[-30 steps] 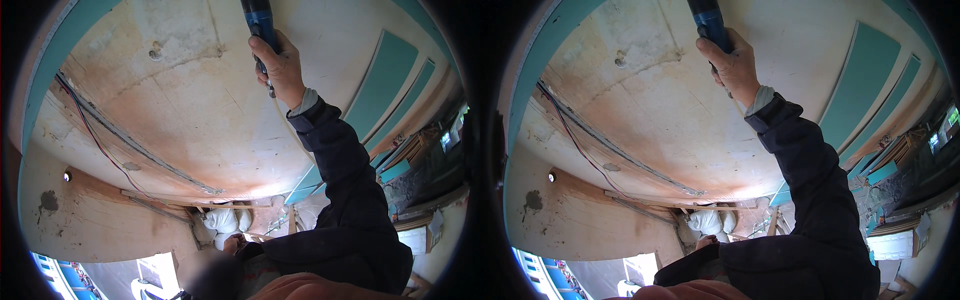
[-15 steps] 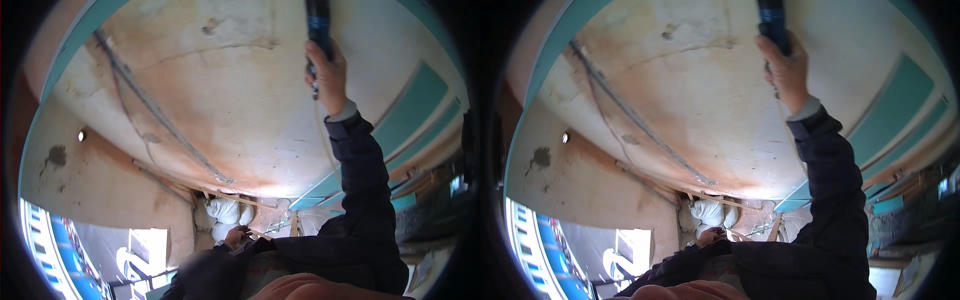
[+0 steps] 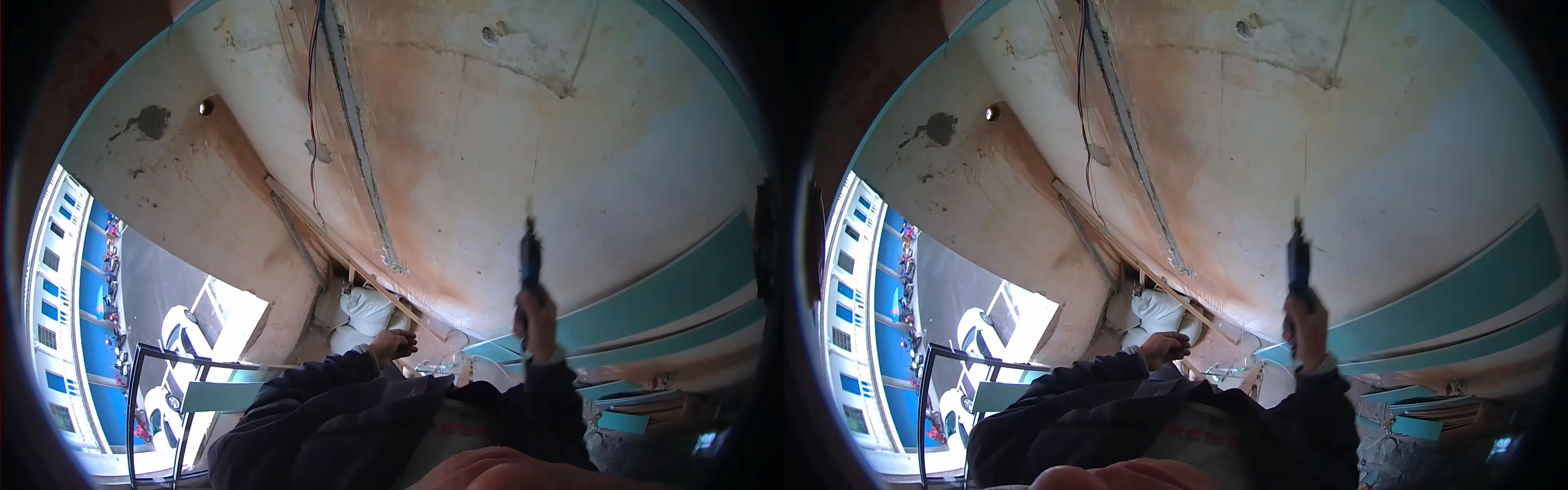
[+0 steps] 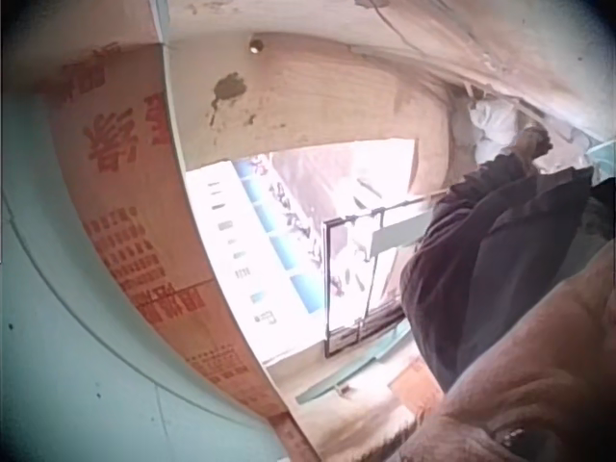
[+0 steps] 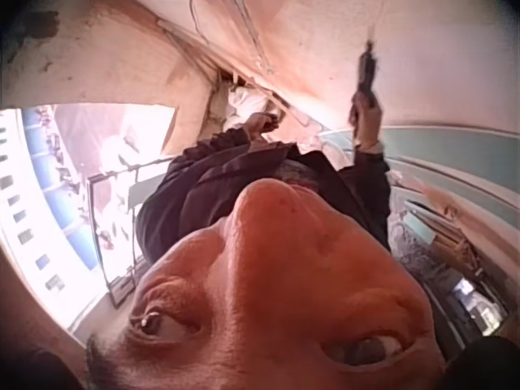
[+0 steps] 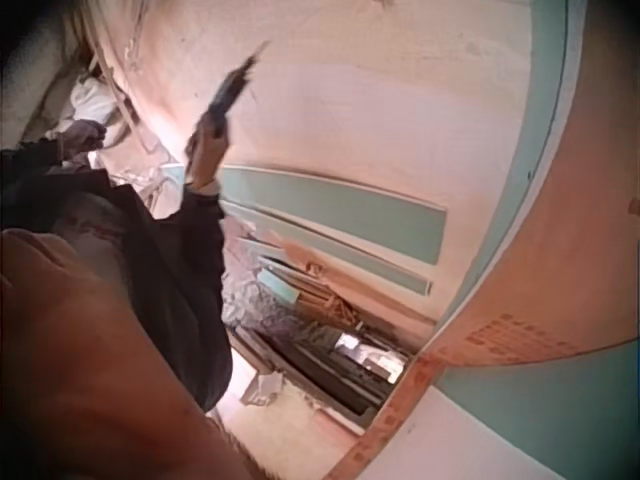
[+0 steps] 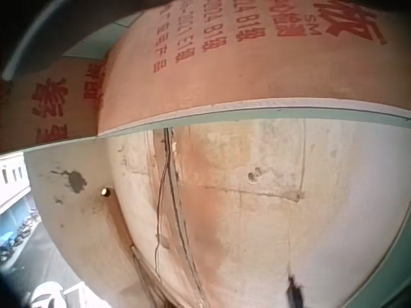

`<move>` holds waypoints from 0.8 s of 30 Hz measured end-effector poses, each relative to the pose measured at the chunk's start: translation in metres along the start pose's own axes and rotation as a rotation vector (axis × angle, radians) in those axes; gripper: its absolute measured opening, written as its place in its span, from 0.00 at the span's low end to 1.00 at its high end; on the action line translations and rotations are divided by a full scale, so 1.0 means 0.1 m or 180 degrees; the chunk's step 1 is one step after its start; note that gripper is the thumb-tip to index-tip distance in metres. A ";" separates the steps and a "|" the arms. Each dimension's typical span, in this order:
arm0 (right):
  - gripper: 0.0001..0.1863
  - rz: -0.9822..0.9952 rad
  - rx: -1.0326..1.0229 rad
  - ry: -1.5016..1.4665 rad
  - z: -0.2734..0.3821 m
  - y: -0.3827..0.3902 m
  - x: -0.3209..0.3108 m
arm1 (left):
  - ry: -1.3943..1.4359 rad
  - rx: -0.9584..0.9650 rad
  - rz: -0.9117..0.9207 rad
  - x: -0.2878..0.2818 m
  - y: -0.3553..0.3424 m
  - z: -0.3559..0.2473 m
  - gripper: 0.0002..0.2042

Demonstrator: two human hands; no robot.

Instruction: The person fastens panels to the ceiling frame by placing screws onto a power screwdriver and driving them into the boards.

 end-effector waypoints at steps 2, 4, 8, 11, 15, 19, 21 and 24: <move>0.13 0.0030 0.0532 0.0136 -0.55 0.36 -0.10 | -0.0037 0.0092 0.0038 0.10 0.08 -0.09 0.13; 0.14 0.0119 0.0780 0.0407 -0.87 0.72 -0.19 | -0.0090 0.0285 0.0095 0.18 0.17 -0.18 0.12; 0.19 0.0301 0.0755 0.0607 -1.33 1.19 -0.46 | -0.0373 0.0336 0.0329 0.42 0.22 -0.17 0.11; 0.23 0.0280 0.0554 0.0537 -1.68 1.37 -0.56 | -0.0450 0.0144 0.0810 0.45 0.17 0.05 0.11; 0.28 0.0547 0.0008 0.0750 -1.77 1.44 -0.65 | -0.2505 0.2550 0.1101 0.93 0.65 -0.17 0.10; 0.29 0.0858 -0.0308 0.1020 -1.64 1.56 -0.73 | -0.0606 0.0588 0.1102 0.92 0.48 -0.01 0.09; 0.29 0.0652 -0.0206 0.0855 -1.64 1.59 -0.83 | -0.0737 0.0716 0.0874 1.01 0.57 -0.06 0.09; 0.28 0.0833 -0.0214 0.0742 -1.74 1.58 -0.89 | -0.0660 0.0718 0.0568 1.19 0.88 -0.10 0.09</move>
Point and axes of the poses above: each hand's wrist, its own y-axis away from the middle knuckle, its own x-axis out of the palm, z = x × y, the point moved 5 cm from there along -y, towards the middle knuckle, and after that the axes turned 13 degrees about -z, right-handed, at the moved point
